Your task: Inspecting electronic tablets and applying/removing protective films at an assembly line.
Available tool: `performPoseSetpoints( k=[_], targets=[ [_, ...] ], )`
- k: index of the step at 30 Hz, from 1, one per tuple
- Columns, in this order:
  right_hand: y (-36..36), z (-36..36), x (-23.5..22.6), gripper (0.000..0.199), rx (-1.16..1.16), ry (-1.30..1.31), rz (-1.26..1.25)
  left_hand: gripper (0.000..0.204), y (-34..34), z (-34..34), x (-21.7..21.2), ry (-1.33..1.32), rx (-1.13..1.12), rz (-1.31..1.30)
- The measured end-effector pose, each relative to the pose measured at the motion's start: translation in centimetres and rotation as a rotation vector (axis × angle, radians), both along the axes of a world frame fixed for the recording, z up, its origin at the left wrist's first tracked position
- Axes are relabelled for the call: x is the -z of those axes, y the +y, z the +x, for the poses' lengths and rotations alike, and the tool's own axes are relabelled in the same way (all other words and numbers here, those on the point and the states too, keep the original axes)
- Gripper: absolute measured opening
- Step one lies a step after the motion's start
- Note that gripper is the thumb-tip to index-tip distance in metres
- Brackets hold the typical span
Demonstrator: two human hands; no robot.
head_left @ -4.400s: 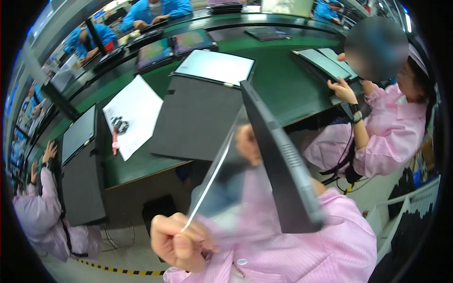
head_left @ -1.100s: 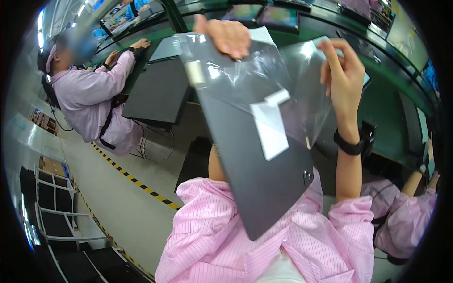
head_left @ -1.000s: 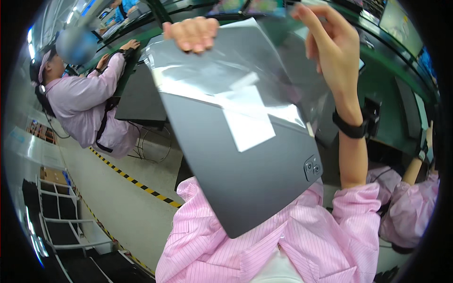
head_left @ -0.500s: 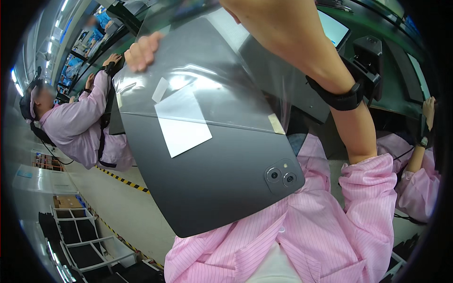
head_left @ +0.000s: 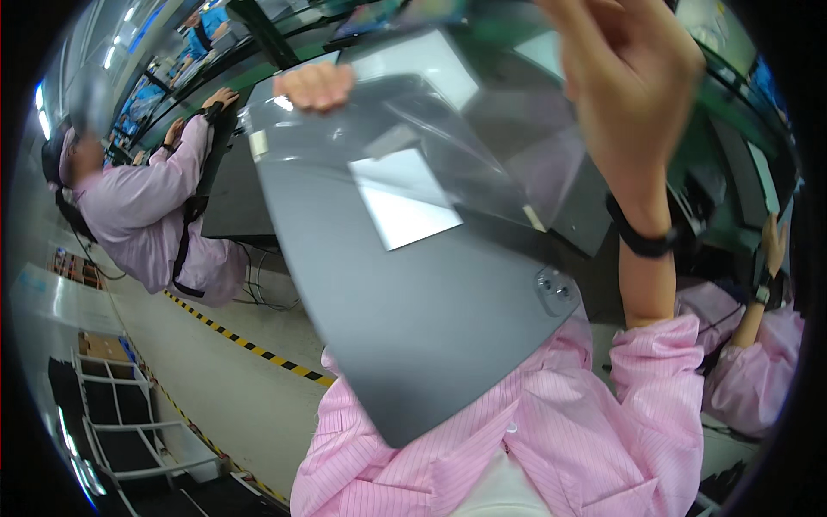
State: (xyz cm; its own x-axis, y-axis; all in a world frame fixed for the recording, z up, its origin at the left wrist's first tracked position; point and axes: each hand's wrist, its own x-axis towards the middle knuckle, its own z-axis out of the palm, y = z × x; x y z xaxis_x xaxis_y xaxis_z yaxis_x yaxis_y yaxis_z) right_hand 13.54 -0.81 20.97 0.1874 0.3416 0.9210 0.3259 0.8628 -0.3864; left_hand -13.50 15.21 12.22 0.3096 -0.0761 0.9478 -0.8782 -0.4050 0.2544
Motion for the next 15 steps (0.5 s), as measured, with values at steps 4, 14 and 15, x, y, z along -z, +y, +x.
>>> performPoseSetpoints(
  k=[4,14,15],
  targets=[
    [-3.7,2.4,1.6,0.013,0.187,-0.084,0.138,0.055,-1.7,1.1,-0.1,0.008,-0.060,-0.243],
    [-5.5,5.4,4.1,0.056,-0.519,-0.683,0.266,0.072,-2.8,7.4,0.1,-0.352,-0.045,-0.565],
    [-4.6,5.6,4.4,0.057,-0.584,-0.627,0.214,0.068,-2.8,6.9,0.1,-0.248,-0.079,-0.509]
  ],
)
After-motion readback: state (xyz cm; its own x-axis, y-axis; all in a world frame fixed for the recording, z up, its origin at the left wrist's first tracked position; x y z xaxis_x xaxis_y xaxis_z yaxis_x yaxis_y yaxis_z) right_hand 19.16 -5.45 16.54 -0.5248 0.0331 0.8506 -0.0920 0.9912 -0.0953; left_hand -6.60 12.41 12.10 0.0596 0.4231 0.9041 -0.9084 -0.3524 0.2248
